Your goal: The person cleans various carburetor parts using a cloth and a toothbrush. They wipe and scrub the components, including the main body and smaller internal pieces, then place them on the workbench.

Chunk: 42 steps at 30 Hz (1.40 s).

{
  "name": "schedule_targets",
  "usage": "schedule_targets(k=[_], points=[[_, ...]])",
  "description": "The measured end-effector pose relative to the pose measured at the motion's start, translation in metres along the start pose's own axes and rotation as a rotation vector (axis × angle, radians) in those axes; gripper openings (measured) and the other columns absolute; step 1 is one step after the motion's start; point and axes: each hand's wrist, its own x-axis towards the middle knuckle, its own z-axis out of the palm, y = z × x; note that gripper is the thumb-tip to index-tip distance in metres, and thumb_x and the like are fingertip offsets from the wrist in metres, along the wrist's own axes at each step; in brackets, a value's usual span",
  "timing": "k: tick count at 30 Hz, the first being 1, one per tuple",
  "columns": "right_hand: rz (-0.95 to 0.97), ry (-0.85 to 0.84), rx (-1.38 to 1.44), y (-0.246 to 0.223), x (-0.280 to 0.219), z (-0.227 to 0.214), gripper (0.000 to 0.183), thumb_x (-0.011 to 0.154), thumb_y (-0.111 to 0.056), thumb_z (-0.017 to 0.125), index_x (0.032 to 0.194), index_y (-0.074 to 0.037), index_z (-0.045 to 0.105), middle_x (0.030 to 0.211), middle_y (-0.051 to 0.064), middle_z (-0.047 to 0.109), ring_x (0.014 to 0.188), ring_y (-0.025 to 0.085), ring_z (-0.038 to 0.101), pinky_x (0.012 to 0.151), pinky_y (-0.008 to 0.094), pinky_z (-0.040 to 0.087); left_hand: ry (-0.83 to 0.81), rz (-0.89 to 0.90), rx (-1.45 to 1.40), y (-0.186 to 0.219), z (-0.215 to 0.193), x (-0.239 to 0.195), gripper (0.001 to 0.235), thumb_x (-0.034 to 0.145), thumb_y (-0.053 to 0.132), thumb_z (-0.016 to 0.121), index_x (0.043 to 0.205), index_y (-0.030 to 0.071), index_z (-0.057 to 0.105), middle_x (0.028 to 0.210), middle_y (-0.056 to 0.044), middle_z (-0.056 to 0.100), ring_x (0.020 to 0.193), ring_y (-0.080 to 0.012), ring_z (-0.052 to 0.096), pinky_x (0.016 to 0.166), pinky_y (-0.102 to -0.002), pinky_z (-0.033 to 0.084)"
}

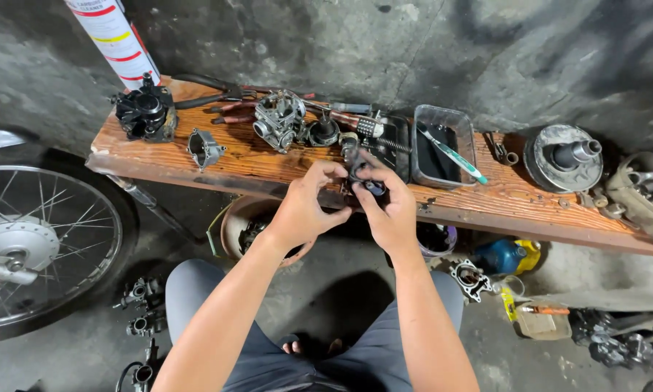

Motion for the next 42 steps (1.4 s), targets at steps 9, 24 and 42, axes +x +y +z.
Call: schedule_targets(k=[9,24,42], points=[[0.064,0.251,-0.083,0.019,-0.003,0.021,0.024,0.083,-0.001,0.086,0.104,0.000,0.076,0.099,0.015,0.077,0.097,0.018,0.073,0.086,0.034,0.059,0.098,0.039,-0.286,0.031,0.005,-0.012,0.065,0.084,-0.007,0.070,0.142,0.004,0.044,0.140,-0.032,0.051,0.135,-0.0499,0.050,0.112,-0.063,0.040],[0.131,0.362,-0.068,0.011,-0.014,0.032,0.018,0.097,-0.009,0.074,0.112,-0.001,0.074,0.099,0.012,0.072,0.099,0.015,0.063,0.091,0.037,0.054,0.378,-0.157,-0.563,0.020,0.019,-0.014,0.025,0.086,0.009,0.083,0.109,0.002,0.079,0.091,-0.008,0.076,0.087,-0.0094,0.063,0.081,-0.030,0.057],[0.143,0.075,-0.134,0.017,-0.012,0.006,0.022,0.111,-0.021,0.051,0.107,-0.006,0.067,0.088,0.009,0.067,0.089,0.016,0.063,0.088,0.039,0.054,0.297,-0.127,-0.464,0.040,0.021,-0.020,0.020,0.085,0.004,0.080,0.105,-0.001,0.078,0.092,-0.011,0.078,0.092,-0.0115,0.067,0.088,-0.032,0.058]])
